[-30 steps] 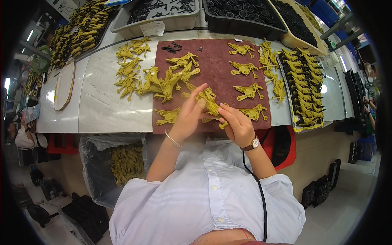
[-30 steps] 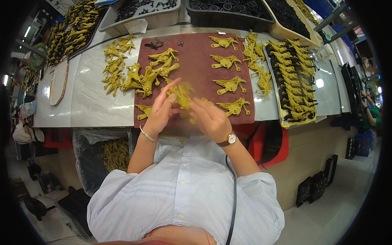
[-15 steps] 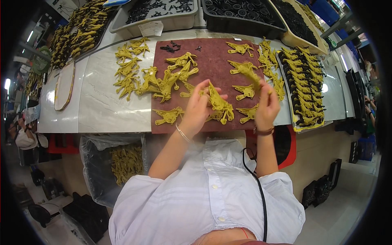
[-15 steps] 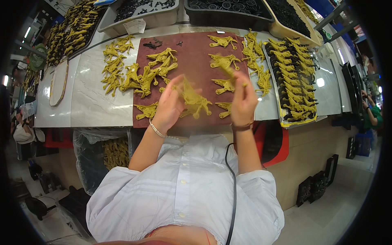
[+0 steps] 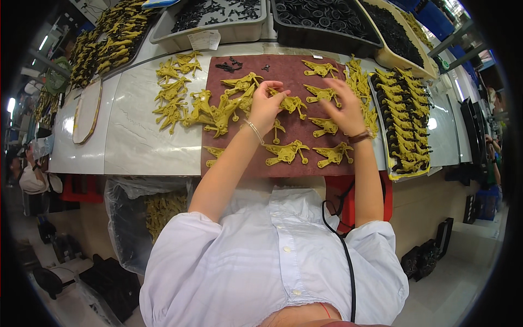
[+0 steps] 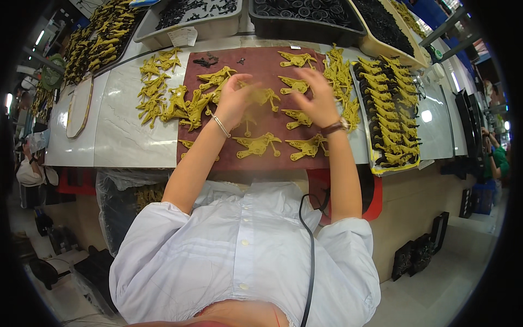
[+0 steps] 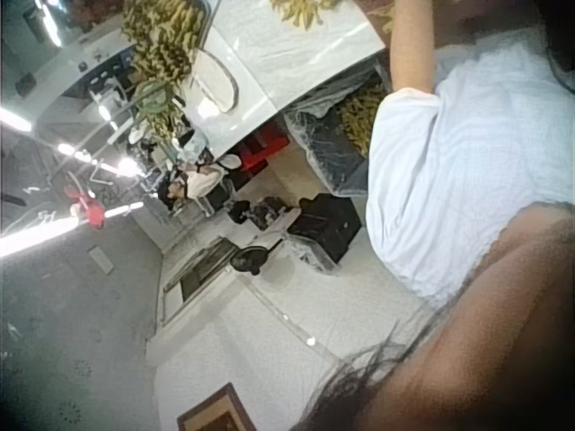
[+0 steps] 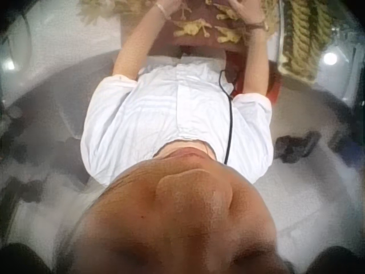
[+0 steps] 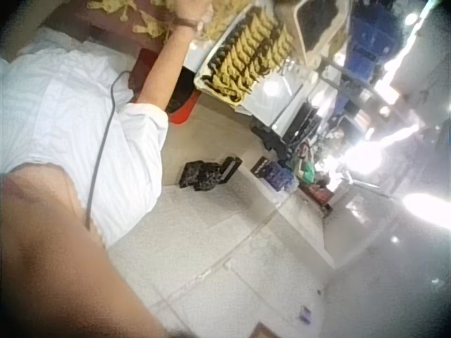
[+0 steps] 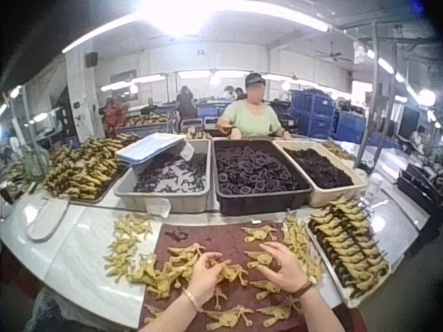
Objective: The person retrieves toy motorcycle frames from a bin, arranges them on a work mat, and attaches handlebars and wheels to the frames by hand.
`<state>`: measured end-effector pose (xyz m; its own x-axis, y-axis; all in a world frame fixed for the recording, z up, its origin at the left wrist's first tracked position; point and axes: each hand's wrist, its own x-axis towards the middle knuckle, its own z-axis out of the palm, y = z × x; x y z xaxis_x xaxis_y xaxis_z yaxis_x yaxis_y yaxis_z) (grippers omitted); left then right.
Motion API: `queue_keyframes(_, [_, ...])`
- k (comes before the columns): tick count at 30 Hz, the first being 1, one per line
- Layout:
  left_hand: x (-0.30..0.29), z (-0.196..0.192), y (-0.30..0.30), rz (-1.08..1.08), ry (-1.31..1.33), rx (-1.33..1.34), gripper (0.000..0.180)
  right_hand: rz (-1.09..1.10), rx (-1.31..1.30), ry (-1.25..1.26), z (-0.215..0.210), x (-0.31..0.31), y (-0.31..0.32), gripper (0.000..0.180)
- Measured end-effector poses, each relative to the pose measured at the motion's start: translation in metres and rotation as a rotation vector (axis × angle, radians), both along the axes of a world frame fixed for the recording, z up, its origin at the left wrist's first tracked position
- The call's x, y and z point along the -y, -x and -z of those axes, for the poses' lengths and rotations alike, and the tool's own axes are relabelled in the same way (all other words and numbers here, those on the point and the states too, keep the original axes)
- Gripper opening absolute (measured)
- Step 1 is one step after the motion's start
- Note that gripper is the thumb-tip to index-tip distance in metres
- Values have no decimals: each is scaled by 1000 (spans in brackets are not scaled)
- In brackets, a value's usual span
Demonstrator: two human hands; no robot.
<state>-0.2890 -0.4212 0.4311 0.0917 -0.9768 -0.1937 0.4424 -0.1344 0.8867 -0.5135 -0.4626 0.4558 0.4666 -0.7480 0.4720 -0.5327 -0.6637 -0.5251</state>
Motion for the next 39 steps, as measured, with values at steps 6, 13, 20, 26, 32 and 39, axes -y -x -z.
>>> queue_keyframes(6, [0, -3, -21, 51, 127, 154, 25, -265, -105, -176, 16, -6, -65, 59])
queue_keyframes(13, [-10, -18, -80, -68, 428, 1364, 36, -204, -221, -87, 11, 6, -69, 49])
queue_keyframes(20, [-9, -26, -73, 81, 152, 1678, 42, -156, -405, -171, 13, 5, -75, 55])
queue_keyframes(26, [-17, -35, -89, -126, 347, 809, 43, -188, -158, -129, -6, -7, -82, 56])
queue_keyframes(32, [-45, -60, -79, -25, 206, -130, 32, -360, 178, -73, -49, -53, -98, 50])
queue_keyframes(39, [-62, -55, -50, 49, 129, -135, 24, -269, 134, 335, -31, -81, -94, 23])
